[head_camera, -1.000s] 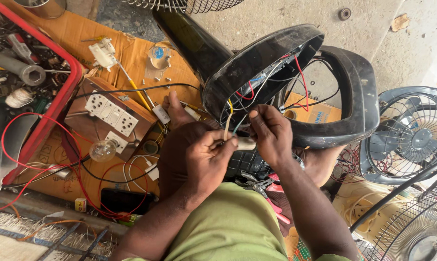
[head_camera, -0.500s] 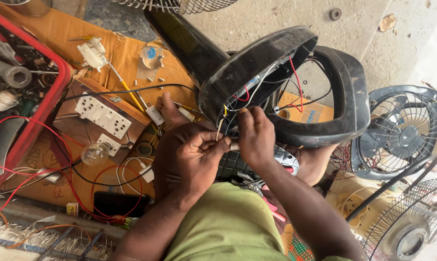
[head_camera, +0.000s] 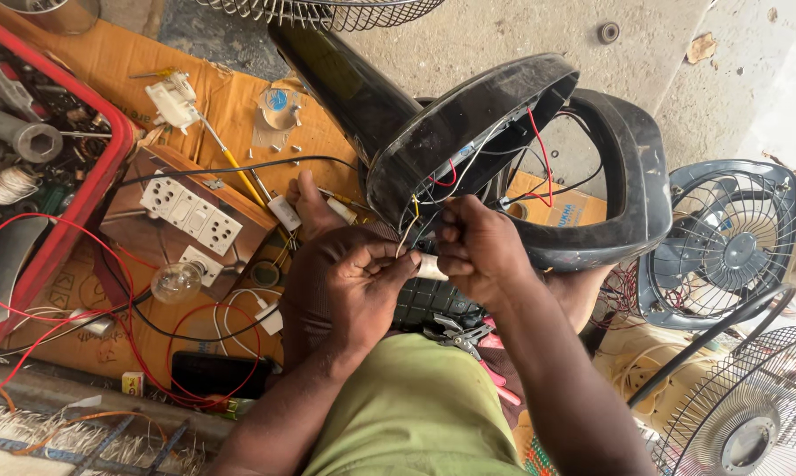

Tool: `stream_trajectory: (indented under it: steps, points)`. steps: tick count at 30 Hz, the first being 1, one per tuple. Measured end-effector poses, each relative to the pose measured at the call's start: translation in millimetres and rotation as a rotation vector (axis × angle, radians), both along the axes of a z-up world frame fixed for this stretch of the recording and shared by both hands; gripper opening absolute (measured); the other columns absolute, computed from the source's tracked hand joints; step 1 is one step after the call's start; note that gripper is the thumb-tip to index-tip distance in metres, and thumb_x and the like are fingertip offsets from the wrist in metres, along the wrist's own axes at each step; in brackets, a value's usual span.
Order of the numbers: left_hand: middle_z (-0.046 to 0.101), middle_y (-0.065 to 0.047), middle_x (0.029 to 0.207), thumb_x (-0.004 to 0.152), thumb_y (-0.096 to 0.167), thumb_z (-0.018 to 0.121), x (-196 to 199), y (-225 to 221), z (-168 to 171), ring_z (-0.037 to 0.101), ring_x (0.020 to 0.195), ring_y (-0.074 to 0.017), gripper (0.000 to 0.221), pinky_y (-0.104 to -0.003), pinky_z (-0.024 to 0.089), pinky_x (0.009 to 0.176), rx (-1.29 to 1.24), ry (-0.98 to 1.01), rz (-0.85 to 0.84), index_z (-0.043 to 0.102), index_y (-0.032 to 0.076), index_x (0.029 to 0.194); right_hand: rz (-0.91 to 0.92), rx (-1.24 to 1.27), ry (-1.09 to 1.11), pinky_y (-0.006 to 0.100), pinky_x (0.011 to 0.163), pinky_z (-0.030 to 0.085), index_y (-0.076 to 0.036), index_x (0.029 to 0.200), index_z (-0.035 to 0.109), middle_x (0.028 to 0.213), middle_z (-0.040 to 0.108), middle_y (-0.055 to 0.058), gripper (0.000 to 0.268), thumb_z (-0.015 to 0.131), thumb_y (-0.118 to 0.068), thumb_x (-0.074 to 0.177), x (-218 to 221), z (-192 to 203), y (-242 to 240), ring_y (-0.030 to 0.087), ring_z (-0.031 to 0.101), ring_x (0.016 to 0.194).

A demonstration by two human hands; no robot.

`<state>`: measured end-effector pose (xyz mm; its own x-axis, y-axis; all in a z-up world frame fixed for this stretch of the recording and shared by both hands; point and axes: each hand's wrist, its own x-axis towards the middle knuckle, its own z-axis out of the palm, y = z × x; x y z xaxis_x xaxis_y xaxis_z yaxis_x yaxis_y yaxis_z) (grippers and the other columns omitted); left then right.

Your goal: The person is repairing a standing fan by connecting wires to a capacitor and testing the circuit with a light bulb. They twist wires together, connect them to the capacitor, and repeatedly toggle a switch to verify the fan motor spins.

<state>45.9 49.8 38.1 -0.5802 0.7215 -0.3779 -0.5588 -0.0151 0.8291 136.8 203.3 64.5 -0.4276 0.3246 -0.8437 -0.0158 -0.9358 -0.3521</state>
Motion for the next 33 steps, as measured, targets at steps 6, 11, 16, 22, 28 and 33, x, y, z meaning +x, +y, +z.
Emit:
stream_trajectory:
  steps: [6,11,16,22,28,33]
  points:
    - [0.076,-0.008,0.092,0.093,-0.002,0.076,-6,0,3,0.071,0.084,-0.0104,0.011,-0.026,0.060,0.081,0.017,0.018,-0.038,0.069,-0.004,0.100,0.089,0.166,-0.138,0.024,0.040,0.034,0.000,0.099,0.064,0.074,0.060,0.006,0.031,0.054,-0.029,0.105,14,7,5,0.010,0.044,0.050]
    - [0.076,-0.008,0.092,0.093,0.001,0.076,-10,1,6,0.072,0.085,-0.0104,0.010,-0.026,0.061,0.083,0.034,0.001,-0.071,0.069,-0.002,0.100,0.221,0.588,-0.135,0.025,0.061,0.052,0.002,0.122,0.065,0.093,0.068,0.005,0.026,0.059,-0.010,0.099,26,9,-5,0.011,0.061,0.071]
    - [0.076,-0.009,0.093,0.092,-0.001,0.076,-13,1,6,0.073,0.085,-0.0118,0.010,-0.028,0.063,0.082,-0.004,-0.028,-0.076,0.070,-0.003,0.099,0.362,0.882,-0.091,0.026,0.080,0.059,0.004,0.131,0.063,0.100,0.067,0.004,0.037,0.067,0.009,0.095,28,6,-8,0.009,0.065,0.088]
    - [0.076,-0.010,0.093,0.091,-0.002,0.076,-17,2,5,0.073,0.085,-0.0118,0.009,-0.028,0.064,0.081,-0.003,-0.030,-0.092,0.070,-0.003,0.098,0.541,1.085,-0.134,0.025,0.085,0.061,0.002,0.121,0.070,0.120,0.068,0.008,0.030,0.072,0.005,0.092,27,17,8,0.011,0.070,0.100]
    - [0.076,-0.010,0.092,0.090,-0.002,0.077,-19,2,5,0.073,0.083,-0.0117,0.010,-0.027,0.064,0.079,-0.033,-0.028,-0.114,0.070,-0.003,0.098,0.608,1.256,-0.216,0.026,0.076,0.061,0.000,0.112,0.076,0.109,0.073,0.007,0.018,0.076,-0.003,0.095,23,17,8,0.012,0.072,0.092]
    - [0.076,-0.009,0.092,0.091,-0.002,0.077,-18,2,4,0.072,0.083,-0.0112,0.011,-0.026,0.062,0.080,-0.006,-0.064,-0.101,0.070,-0.003,0.098,0.254,0.596,-0.072,0.026,0.062,0.054,0.001,0.103,0.067,0.093,0.066,0.007,0.013,0.066,-0.012,0.100,18,2,3,0.011,0.063,0.075]
